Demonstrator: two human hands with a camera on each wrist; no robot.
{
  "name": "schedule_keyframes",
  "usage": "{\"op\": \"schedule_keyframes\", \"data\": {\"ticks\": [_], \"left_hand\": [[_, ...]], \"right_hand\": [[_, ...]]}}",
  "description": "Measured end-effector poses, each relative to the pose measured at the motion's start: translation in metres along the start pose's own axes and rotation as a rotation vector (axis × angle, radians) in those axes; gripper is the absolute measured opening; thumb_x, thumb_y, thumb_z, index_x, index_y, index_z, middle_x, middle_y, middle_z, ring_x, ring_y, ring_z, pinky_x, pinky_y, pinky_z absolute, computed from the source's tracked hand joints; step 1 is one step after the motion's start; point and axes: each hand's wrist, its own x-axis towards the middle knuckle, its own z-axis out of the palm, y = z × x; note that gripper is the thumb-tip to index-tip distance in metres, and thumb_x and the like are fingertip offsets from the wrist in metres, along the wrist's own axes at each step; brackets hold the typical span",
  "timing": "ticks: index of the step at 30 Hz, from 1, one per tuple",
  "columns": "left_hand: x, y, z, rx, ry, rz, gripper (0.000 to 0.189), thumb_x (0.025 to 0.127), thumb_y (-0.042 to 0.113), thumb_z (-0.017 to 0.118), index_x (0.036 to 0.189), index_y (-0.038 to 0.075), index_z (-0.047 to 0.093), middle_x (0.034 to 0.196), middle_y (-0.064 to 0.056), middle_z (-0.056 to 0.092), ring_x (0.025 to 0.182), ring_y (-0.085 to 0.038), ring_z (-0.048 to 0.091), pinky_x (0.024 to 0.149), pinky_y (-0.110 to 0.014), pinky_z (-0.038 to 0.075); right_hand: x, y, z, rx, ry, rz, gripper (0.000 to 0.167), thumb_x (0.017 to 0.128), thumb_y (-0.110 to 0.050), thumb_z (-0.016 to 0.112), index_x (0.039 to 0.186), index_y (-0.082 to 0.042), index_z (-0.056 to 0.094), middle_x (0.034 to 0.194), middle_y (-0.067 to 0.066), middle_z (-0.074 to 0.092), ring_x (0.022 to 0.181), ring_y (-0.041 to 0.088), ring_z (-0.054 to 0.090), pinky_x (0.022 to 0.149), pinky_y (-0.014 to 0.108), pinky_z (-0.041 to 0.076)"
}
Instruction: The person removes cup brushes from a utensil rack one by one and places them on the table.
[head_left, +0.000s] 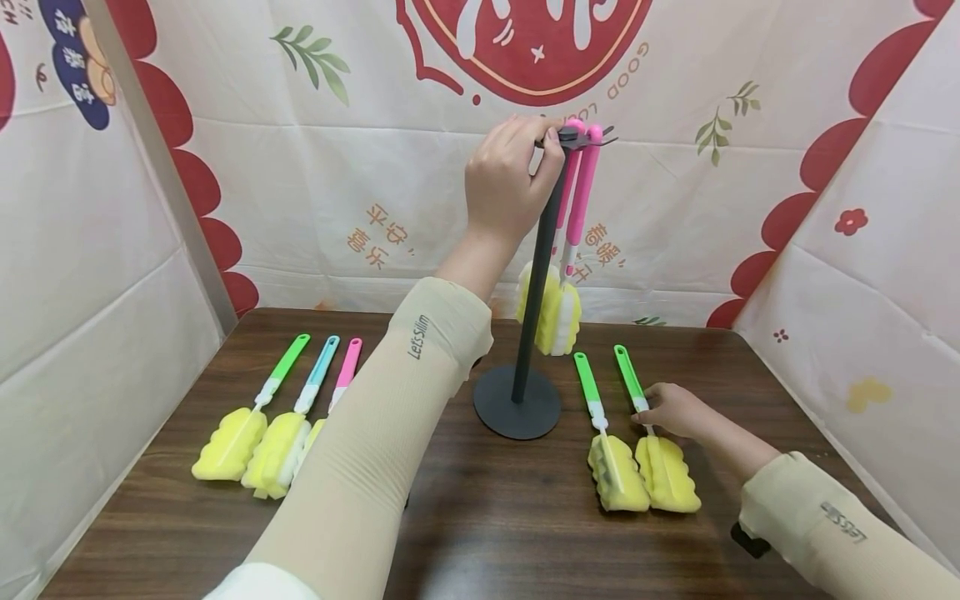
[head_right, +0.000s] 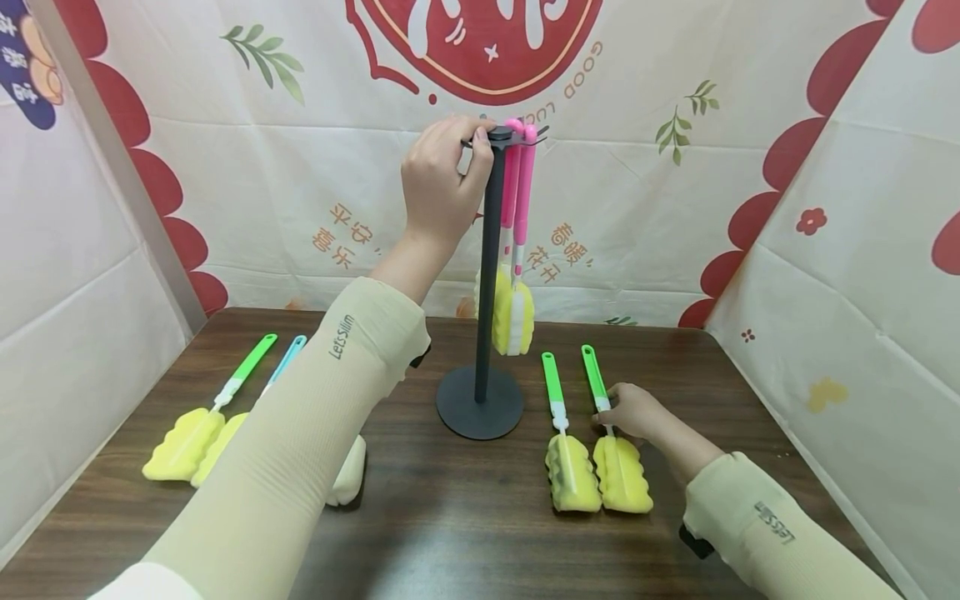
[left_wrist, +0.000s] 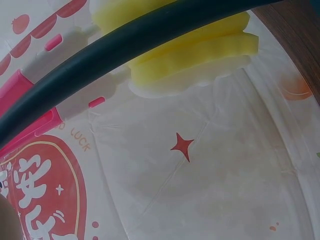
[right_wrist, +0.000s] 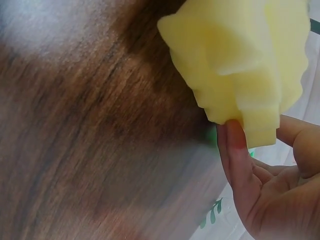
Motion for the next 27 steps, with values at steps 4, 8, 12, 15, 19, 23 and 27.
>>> {"op": "schedule_keyframes", "data": {"ticks": [4, 8, 12, 15, 19, 23, 27], "left_hand": [[0.0002, -0.0012, 0.0024, 0.001, 0.031, 0.022, 0.027, 0.095, 0.019, 0.051, 0.102, 0.005, 0.074, 0.097, -0.004, 0.073, 0.091, -0.017, 0.066, 0.084, -0.013, 0.043], [0.0001, -0.0014, 0.0029, 0.004, 0.037, 0.028, 0.027, 0.095, 0.019, 0.052, 0.102, 0.005, 0.074, 0.096, -0.004, 0.073, 0.089, -0.017, 0.066, 0.083, -0.013, 0.044], [0.0, -0.0004, 0.0014, 0.008, 0.017, 0.013, 0.027, 0.095, 0.019, 0.051, 0.103, 0.005, 0.073, 0.097, -0.004, 0.073, 0.09, -0.016, 0.066, 0.084, -0.013, 0.043], [-0.0002, 0.0003, 0.0003, 0.009, -0.005, -0.002, 0.028, 0.096, 0.02, 0.05, 0.104, 0.005, 0.073, 0.099, -0.004, 0.073, 0.093, -0.016, 0.066, 0.085, -0.012, 0.042], [-0.0003, 0.0007, -0.0007, 0.01, -0.016, -0.007, 0.029, 0.097, 0.021, 0.05, 0.105, 0.006, 0.073, 0.1, -0.004, 0.073, 0.094, -0.016, 0.066, 0.086, -0.012, 0.041], [-0.0002, 0.0009, -0.0013, 0.013, -0.018, -0.007, 0.029, 0.097, 0.021, 0.05, 0.105, 0.006, 0.073, 0.1, -0.004, 0.073, 0.094, -0.016, 0.066, 0.086, -0.011, 0.041], [0.0, 0.0003, -0.0008, 0.014, -0.022, -0.009, 0.03, 0.097, 0.022, 0.05, 0.105, 0.005, 0.073, 0.1, -0.004, 0.073, 0.095, -0.016, 0.066, 0.087, -0.011, 0.04]], "right_hand": [[0.0015, 0.0003, 0.0004, -0.021, 0.009, 0.002, 0.063, 0.086, -0.023, 0.072, 0.12, 0.024, 0.048, 0.102, 0.026, 0.062, 0.09, 0.031, 0.059, 0.073, 0.043, 0.05], [0.0018, -0.0012, 0.0007, -0.043, 0.012, 0.0, 0.063, 0.086, -0.024, 0.073, 0.12, 0.023, 0.049, 0.108, 0.03, 0.06, 0.096, 0.035, 0.058, 0.077, 0.046, 0.049], [0.0018, -0.0019, 0.0017, -0.054, 0.011, -0.001, 0.064, 0.085, -0.025, 0.073, 0.12, 0.023, 0.05, 0.112, 0.032, 0.059, 0.096, 0.035, 0.057, 0.078, 0.047, 0.049], [0.0015, -0.002, 0.0031, -0.054, 0.007, 0.009, 0.065, 0.085, -0.026, 0.073, 0.121, 0.022, 0.05, 0.115, 0.033, 0.057, 0.097, 0.034, 0.056, 0.078, 0.046, 0.049], [0.0007, -0.0025, 0.0039, -0.045, 0.0, 0.012, 0.064, 0.085, -0.026, 0.073, 0.123, 0.02, 0.051, 0.119, 0.035, 0.055, 0.103, 0.04, 0.056, 0.08, 0.047, 0.049], [-0.0001, -0.0036, 0.0037, -0.047, 0.001, 0.005, 0.061, 0.086, -0.026, 0.073, 0.123, 0.018, 0.052, 0.121, 0.035, 0.054, 0.111, 0.047, 0.053, 0.083, 0.051, 0.048], [0.0, -0.0043, 0.0041, -0.052, 0.004, 0.005, 0.062, 0.085, -0.026, 0.073, 0.122, 0.018, 0.052, 0.121, 0.035, 0.055, 0.11, 0.048, 0.053, 0.083, 0.051, 0.048]]}}
